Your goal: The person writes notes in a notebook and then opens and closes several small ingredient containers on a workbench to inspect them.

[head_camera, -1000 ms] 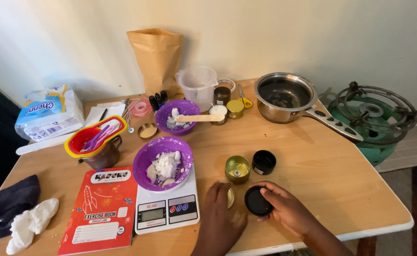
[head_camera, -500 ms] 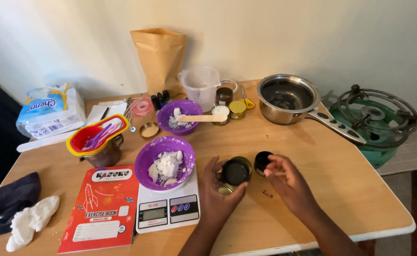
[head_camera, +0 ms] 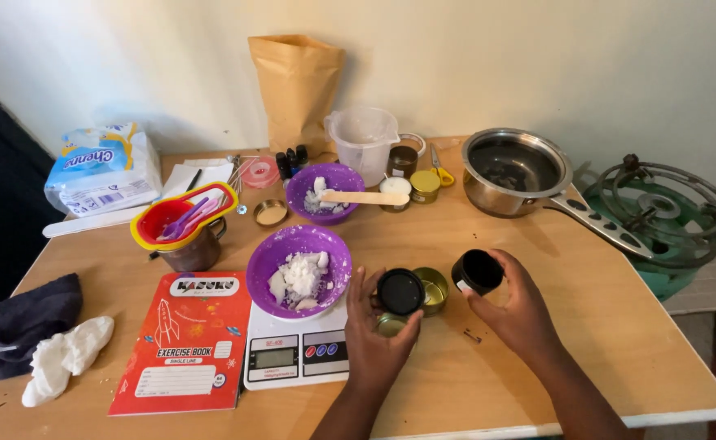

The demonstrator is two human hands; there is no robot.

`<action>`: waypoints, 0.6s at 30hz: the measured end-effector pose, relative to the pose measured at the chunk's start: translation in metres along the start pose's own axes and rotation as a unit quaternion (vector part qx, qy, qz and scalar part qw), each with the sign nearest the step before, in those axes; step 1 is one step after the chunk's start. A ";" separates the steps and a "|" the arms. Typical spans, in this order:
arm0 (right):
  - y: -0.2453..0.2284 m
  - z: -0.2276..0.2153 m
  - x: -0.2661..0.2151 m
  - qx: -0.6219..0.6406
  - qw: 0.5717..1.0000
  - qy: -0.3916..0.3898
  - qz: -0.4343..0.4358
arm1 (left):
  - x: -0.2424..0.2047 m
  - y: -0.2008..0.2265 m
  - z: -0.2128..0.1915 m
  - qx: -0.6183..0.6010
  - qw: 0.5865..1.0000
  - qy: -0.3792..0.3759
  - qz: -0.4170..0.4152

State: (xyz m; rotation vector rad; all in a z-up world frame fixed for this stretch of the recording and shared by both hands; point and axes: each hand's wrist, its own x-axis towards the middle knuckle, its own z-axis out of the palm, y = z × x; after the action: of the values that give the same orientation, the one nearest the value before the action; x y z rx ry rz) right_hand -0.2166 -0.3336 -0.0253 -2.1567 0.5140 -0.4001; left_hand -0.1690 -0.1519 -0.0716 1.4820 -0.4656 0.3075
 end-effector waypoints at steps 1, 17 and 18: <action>-0.006 -0.002 -0.004 0.028 0.999 0.019 -0.021 | 0.000 -0.001 0.000 -0.002 1.000 -0.005 0.006; -0.038 0.037 -0.030 0.123 0.983 -0.105 -0.083 | -0.002 -0.007 -0.002 -0.082 0.990 -0.089 -0.074; -0.039 0.036 -0.031 0.145 0.980 -0.112 -0.076 | -0.002 -0.005 -0.002 -0.083 0.989 -0.094 -0.075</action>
State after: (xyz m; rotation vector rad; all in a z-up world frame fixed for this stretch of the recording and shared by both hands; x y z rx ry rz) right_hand -0.2181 -0.2723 -0.0178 -1.9318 0.1543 -0.2901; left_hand -0.1683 -0.1498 -0.0765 1.3796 -0.5138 0.0098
